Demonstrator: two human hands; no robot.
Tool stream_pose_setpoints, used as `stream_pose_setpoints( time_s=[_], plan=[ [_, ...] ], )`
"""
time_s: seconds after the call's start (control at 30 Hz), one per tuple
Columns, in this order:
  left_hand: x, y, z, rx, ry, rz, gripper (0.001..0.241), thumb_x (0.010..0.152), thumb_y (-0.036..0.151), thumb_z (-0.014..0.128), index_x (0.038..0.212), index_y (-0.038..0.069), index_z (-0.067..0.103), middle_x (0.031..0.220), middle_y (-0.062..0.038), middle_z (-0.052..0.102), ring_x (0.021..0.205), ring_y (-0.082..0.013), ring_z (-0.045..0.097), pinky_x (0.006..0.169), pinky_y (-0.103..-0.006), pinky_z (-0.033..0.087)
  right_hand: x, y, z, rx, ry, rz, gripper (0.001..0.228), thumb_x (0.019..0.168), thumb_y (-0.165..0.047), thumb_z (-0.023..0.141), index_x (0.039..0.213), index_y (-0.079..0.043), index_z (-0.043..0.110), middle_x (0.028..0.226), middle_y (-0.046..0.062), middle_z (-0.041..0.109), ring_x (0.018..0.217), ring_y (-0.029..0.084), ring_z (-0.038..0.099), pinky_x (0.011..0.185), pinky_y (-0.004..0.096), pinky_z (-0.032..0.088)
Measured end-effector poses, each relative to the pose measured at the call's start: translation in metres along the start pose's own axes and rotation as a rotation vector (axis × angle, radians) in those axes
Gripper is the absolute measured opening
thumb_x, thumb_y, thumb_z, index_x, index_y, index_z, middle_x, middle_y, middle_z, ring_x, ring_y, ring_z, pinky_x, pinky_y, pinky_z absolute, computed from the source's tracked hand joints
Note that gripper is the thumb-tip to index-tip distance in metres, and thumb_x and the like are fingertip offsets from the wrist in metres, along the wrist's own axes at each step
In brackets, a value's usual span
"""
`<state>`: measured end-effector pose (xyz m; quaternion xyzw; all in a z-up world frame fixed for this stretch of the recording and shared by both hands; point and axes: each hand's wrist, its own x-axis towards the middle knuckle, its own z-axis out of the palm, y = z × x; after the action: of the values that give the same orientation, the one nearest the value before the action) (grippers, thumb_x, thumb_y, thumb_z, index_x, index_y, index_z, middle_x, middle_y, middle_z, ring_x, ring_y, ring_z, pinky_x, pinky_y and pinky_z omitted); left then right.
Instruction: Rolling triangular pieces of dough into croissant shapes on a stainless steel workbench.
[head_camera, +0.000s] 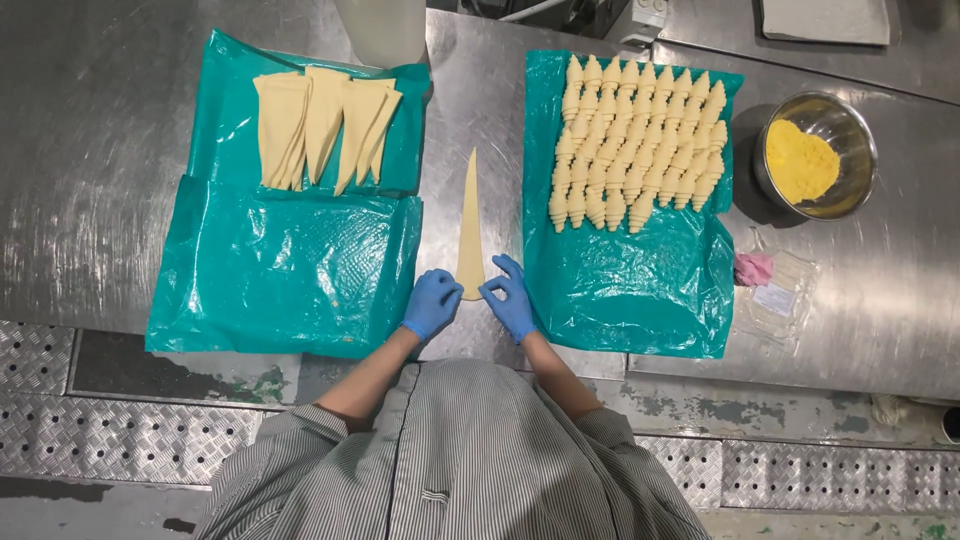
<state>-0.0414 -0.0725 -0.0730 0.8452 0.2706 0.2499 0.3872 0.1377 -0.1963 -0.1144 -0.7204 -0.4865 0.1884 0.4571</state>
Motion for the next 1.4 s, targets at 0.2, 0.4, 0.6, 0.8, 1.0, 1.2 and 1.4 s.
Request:
stream_pose_setpoints(
  time_s=[0.2, 0.4, 0.6, 0.8, 1.0, 1.2, 1.4],
  plan=[
    [-0.019, -0.002, 0.001, 0.124, -0.075, 0.132, 0.024, 0.093, 0.017, 0.067, 0.113, 0.004, 0.069, 0.120, -0.014, 0.065, 0.118, -0.0332, 0.058, 0.104, -0.0465, 0.043, -0.014, -0.018, -0.005, -0.095, -0.014, 0.027, 0.025, 0.099, -0.012, 0.067, 0.124, -0.010, 0.068, 0.153, 0.015, 0.049, 0.148, 0.035, 0.041, 0.121, 0.045, 0.036],
    [-0.049, -0.014, 0.012, 0.272, -0.427, 0.286, 0.052, 0.098, 0.019, 0.054, 0.144, -0.006, 0.049, 0.155, -0.022, 0.044, 0.149, -0.0360, 0.036, 0.125, -0.0465, 0.025, -0.040, -0.051, -0.014, -0.301, -0.398, -0.219, 0.061, 0.093, -0.011, 0.061, 0.149, 0.006, 0.044, 0.158, 0.020, 0.041, 0.149, 0.038, 0.035, 0.122, 0.047, 0.029],
    [-0.033, -0.004, 0.014, 0.204, -0.383, 0.176, 0.062, 0.099, 0.018, 0.054, 0.152, -0.008, 0.037, 0.161, -0.025, 0.034, 0.151, -0.0378, 0.030, 0.126, -0.0455, 0.020, -0.027, -0.041, -0.005, -0.261, -0.303, -0.228, 0.059, 0.096, -0.008, 0.059, 0.152, 0.002, 0.043, 0.160, 0.017, 0.044, 0.152, 0.034, 0.038, 0.127, 0.044, 0.029],
    [-0.009, -0.006, 0.017, 0.172, -0.327, 0.106, 0.064, 0.098, 0.020, 0.056, 0.153, -0.005, 0.036, 0.162, -0.026, 0.032, 0.153, -0.0394, 0.028, 0.128, -0.0453, 0.019, -0.005, -0.031, 0.004, -0.271, -0.285, -0.191, 0.063, 0.094, -0.008, 0.059, 0.154, 0.003, 0.040, 0.161, 0.020, 0.041, 0.152, 0.035, 0.036, 0.128, 0.046, 0.025],
    [0.011, -0.012, 0.020, 0.189, -0.302, 0.078, 0.066, 0.098, 0.021, 0.057, 0.154, -0.006, 0.034, 0.161, -0.027, 0.032, 0.152, -0.0409, 0.026, 0.127, -0.0467, 0.018, 0.013, -0.017, 0.012, -0.333, -0.290, -0.168, 0.064, 0.097, -0.011, 0.059, 0.155, 0.003, 0.037, 0.164, 0.021, 0.034, 0.155, 0.035, 0.029, 0.129, 0.046, 0.020],
    [-0.011, -0.007, 0.017, 0.260, -0.349, 0.160, 0.067, 0.097, 0.021, 0.056, 0.151, -0.010, 0.032, 0.161, -0.029, 0.030, 0.153, -0.0424, 0.024, 0.127, -0.0480, 0.016, -0.003, -0.033, 0.001, -0.381, -0.254, -0.239, 0.064, 0.097, -0.013, 0.059, 0.154, 0.005, 0.036, 0.163, 0.022, 0.034, 0.154, 0.037, 0.027, 0.127, 0.048, 0.019],
    [-0.013, -0.006, 0.017, 0.227, -0.404, 0.148, 0.069, 0.096, 0.018, 0.057, 0.153, -0.010, 0.031, 0.162, -0.029, 0.028, 0.153, -0.0425, 0.023, 0.126, -0.0475, 0.017, 0.002, -0.037, -0.002, -0.260, -0.335, -0.175, 0.063, 0.096, -0.014, 0.060, 0.153, 0.003, 0.039, 0.162, 0.020, 0.036, 0.153, 0.037, 0.029, 0.126, 0.047, 0.022]
  ],
)
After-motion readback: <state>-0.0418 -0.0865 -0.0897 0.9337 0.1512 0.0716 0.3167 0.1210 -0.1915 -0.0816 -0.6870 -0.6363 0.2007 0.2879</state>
